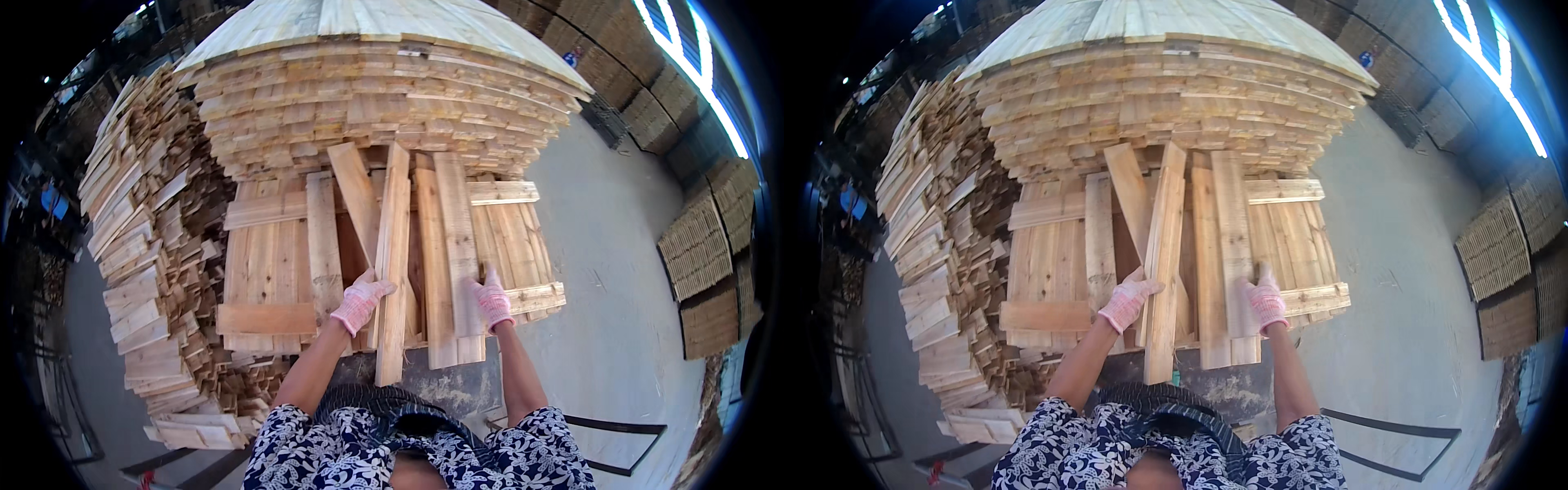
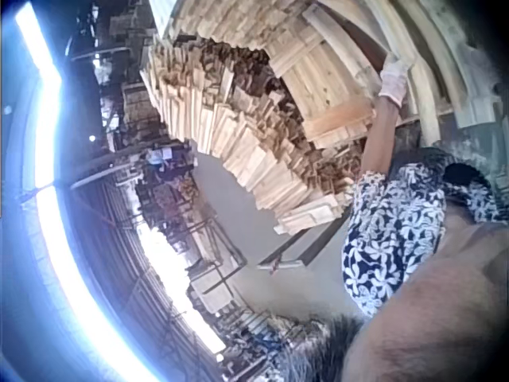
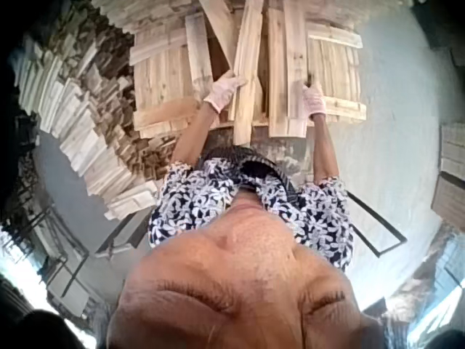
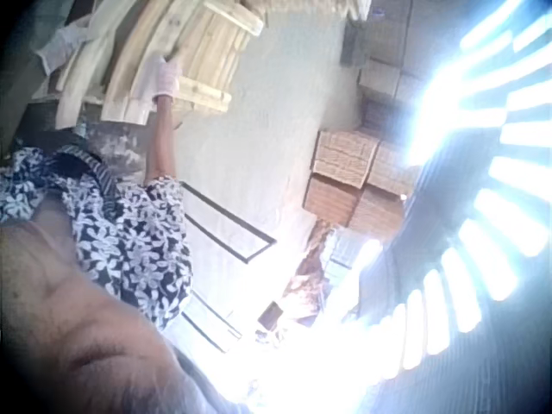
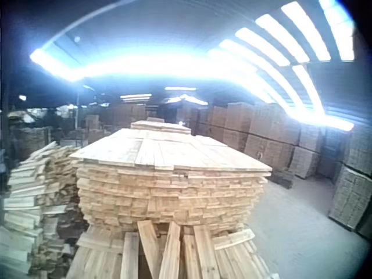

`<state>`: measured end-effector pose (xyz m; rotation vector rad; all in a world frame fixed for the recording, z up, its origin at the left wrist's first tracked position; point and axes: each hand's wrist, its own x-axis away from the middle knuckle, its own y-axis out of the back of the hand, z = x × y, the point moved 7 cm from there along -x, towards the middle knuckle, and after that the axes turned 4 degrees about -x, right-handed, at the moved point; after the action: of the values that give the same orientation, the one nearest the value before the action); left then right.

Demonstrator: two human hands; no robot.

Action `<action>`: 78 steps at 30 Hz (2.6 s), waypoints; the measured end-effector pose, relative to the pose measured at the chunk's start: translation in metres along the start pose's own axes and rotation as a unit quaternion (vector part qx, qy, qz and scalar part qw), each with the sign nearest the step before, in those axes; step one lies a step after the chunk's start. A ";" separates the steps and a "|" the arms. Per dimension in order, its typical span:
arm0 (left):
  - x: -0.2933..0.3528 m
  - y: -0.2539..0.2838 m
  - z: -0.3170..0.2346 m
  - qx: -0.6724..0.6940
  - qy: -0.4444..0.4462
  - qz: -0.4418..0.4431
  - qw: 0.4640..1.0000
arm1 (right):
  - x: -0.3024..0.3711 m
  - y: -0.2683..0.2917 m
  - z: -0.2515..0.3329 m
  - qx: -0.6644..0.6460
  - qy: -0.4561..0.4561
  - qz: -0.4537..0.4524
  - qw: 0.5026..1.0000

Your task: The person picks up wooden planks from a large pile and places them onto a wooden pallet. They arrange the planks in a neat, organized stack, repeating the process of lifting and placing multiple times to build up the pile on the pallet.

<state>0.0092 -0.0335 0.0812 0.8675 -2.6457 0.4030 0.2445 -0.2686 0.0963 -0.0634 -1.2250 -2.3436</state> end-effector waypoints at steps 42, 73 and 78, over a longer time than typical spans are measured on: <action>0.185 0.192 0.022 -0.568 0.127 -0.233 0.779 | 0.064 -0.199 0.241 -0.110 0.132 0.161 0.972; -0.026 0.159 0.016 -0.261 -0.003 -0.218 0.941 | 0.036 -0.080 0.112 0.171 0.003 -0.067 0.983; 0.002 0.210 0.009 -0.229 -0.012 -0.251 0.940 | 0.062 -0.120 0.201 0.047 0.070 0.014 0.996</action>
<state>-0.1221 0.1250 0.0396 1.3190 -2.2638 -0.3382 0.1010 -0.0789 0.1406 0.1116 -1.2548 -2.2222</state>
